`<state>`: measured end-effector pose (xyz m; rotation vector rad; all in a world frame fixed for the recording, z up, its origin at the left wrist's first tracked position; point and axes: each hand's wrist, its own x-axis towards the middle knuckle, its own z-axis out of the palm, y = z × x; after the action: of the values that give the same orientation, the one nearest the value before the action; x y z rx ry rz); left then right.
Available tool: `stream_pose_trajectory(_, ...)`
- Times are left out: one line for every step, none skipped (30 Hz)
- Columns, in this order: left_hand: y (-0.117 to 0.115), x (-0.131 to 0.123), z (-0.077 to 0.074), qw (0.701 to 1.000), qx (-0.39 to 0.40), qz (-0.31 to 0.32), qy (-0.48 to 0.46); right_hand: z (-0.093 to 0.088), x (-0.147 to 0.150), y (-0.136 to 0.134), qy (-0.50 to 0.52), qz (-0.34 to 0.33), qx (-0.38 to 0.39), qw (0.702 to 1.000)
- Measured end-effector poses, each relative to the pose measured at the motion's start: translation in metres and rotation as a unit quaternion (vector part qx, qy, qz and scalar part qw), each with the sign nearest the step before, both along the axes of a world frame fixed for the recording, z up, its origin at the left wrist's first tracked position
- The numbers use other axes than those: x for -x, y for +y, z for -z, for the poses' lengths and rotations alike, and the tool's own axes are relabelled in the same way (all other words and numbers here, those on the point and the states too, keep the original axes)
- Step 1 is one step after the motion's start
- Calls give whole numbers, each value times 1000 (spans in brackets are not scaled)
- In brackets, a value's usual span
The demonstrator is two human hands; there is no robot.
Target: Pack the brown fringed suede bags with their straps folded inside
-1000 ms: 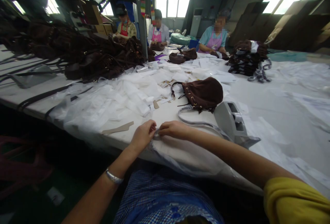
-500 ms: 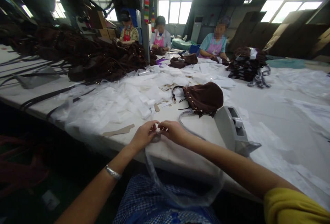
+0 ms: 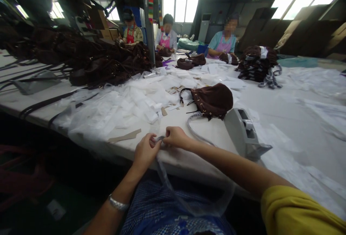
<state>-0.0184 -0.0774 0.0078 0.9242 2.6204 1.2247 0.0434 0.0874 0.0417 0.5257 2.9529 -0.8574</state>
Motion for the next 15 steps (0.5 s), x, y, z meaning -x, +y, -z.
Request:
stream_pose_trajectory(1,2,0,1000,-2,2,-15,2,-3,-2,0,11,8,1000)
stream_pose_trajectory(3,6,-1,1000,-4,13,-24,3,-7,-2,0,18,17,1000)
stream_pose_trajectory(6,11,-2,999,-5,30,-27,3,-11,-1,-3,18,32,999)
stream_pose_trajectory(9,16,-4,998,-5,53,-27,3,-17,1,-6,10,52,999)
stream_pose_trajectory(13,21,-6,996,-4,81,-26,2,-22,4,-2,-3,71,997)
stream_pose_trajectory(18,27,-9,993,-5,114,-25,1,-27,9,14,-22,81,996)
stream_pose_trajectory(24,32,-12,988,-7,149,-25,0,-32,14,41,-51,77,995)
stream_pose_trajectory(29,36,-15,982,-8,186,-27,-2,-35,20,75,-93,59,991)
stream_pose_trajectory(36,40,-17,974,-9,224,-29,-4,-38,25,107,-143,30,983)
stream_pose_trajectory(42,43,-20,965,-9,259,-32,-5,-39,30,128,-194,-5,973)
stream_pose_trajectory(47,46,-21,957,-9,289,-36,-7,-39,35,132,-245,-33,960)
stream_pose_trajectory(52,48,-22,950,-9,310,-39,-9,-37,39,122,-285,-51,949)
stream_pose_trajectory(55,50,-22,945,-9,323,-42,-10,-35,42,105,-311,-63,942)
stream_pose_trajectory(57,50,-21,944,-10,326,-43,-12,-32,45,91,-328,-76,937)
stream_pose_trajectory(57,50,-20,946,-12,320,-42,-12,-29,47,81,-344,-89,931)
